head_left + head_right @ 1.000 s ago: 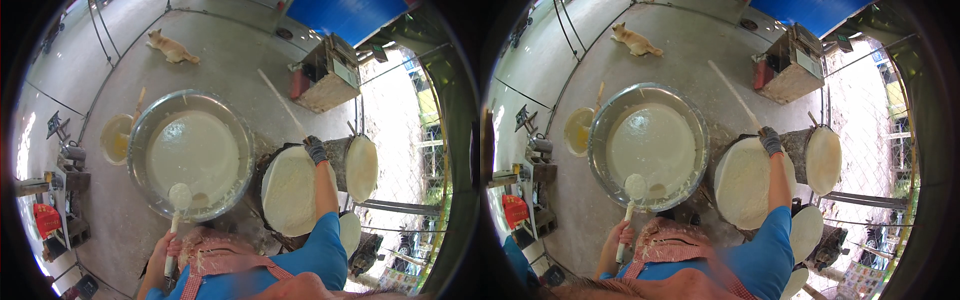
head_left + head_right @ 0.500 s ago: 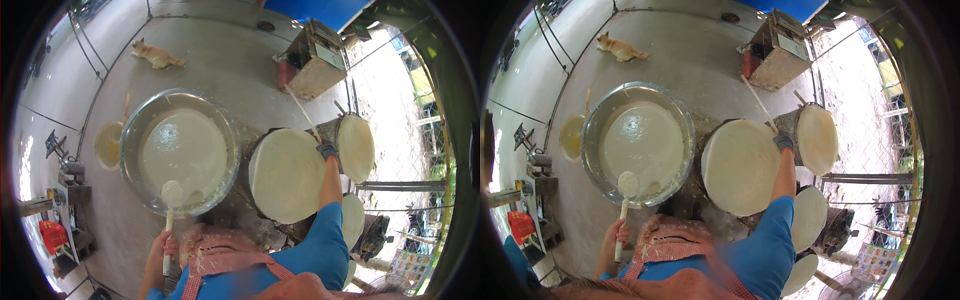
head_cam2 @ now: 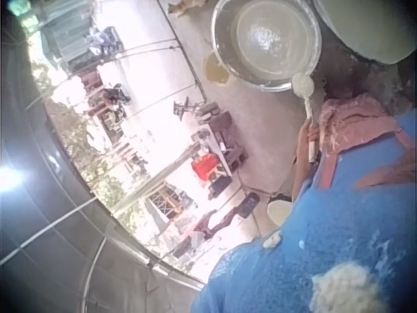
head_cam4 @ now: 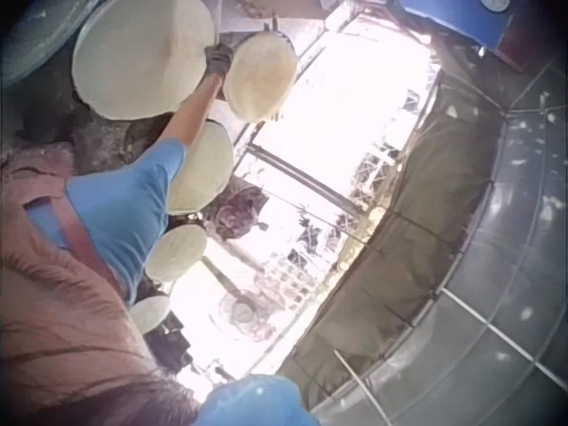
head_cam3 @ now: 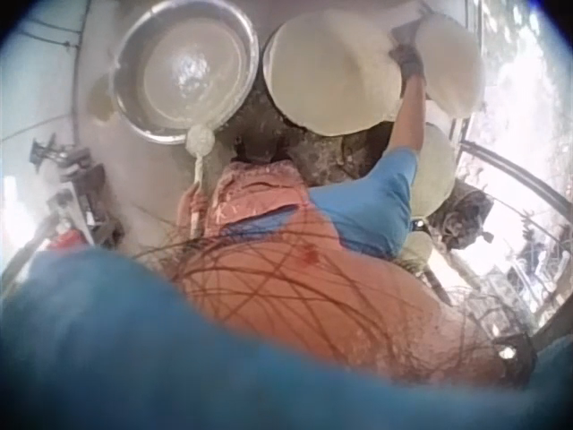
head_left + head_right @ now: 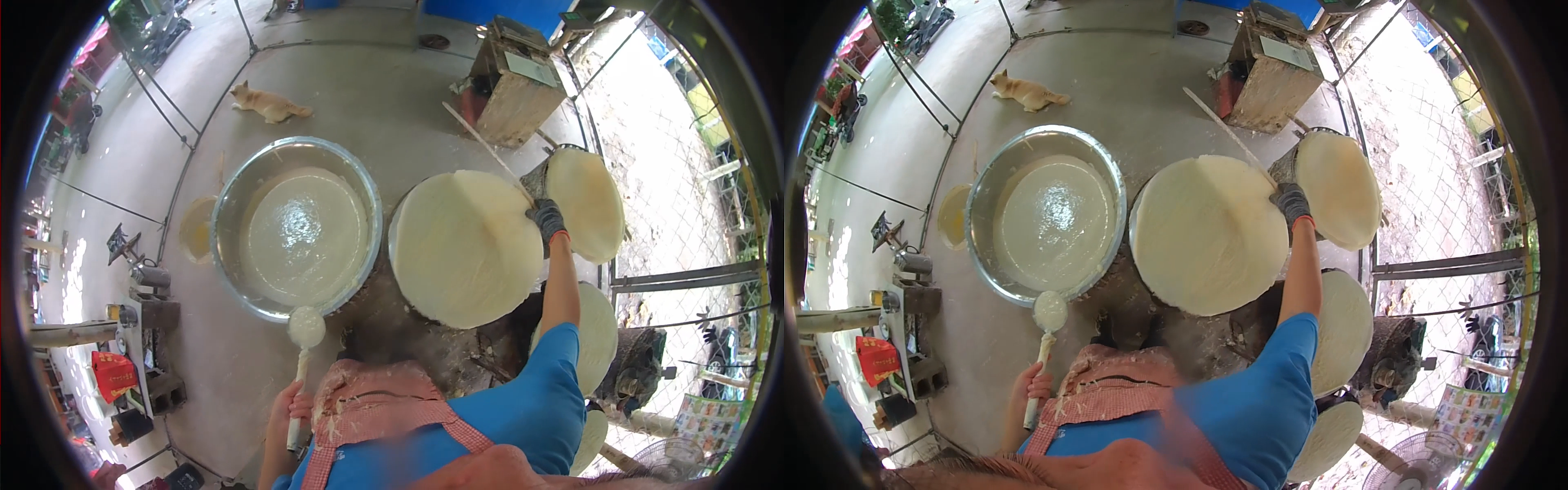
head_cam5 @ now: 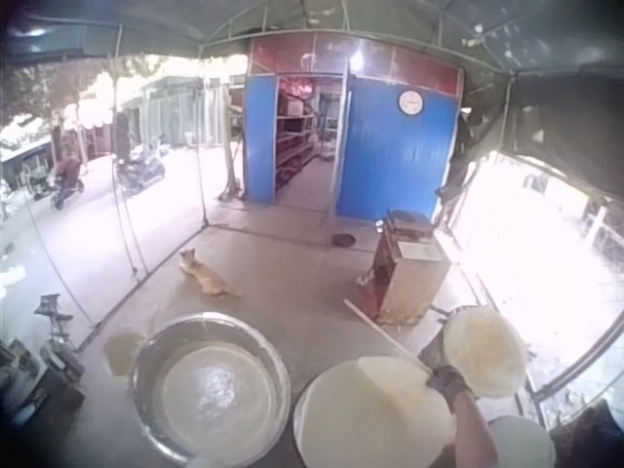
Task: The person lifts cooked sheets from round griddles using a stick and stacks them, then scoops batter from a bowl with a ladle onto the griddles and spreads it evenly using a stick.
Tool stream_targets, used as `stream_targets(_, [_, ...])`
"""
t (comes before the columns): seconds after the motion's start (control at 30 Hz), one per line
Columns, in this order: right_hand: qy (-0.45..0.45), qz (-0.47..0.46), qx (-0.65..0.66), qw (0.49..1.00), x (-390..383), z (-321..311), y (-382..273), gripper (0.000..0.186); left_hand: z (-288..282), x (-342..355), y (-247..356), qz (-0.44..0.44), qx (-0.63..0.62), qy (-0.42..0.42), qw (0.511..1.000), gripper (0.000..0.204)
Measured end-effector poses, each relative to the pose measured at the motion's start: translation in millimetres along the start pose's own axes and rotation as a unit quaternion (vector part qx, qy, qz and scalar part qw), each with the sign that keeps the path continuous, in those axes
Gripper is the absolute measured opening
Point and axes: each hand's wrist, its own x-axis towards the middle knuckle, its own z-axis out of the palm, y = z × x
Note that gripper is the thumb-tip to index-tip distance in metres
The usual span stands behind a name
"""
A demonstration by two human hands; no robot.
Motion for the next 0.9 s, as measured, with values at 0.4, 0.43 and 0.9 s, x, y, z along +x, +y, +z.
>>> stream_targets(0.4, [0.256, -0.028, -0.123, 0.958, -180.4, -100.7, -127.0, 0.036, -37.2, -50.3, 84.1, -0.007, 0.115, 0.064, 0.991, 0.026])
stream_targets(0.43, [0.281, -0.027, -0.133, 0.95, -194.0, -108.8, -137.2, 0.035, -37.4, -53.7, 92.1, -0.013, 0.116, 0.065, 0.991, 0.026])
stream_targets(0.9, [0.134, 0.036, 0.07, 0.988, -218.5, -214.2, -85.9, 0.026, -17.3, -28.4, 78.9, -0.057, 0.16, 0.043, 0.985, 0.038])
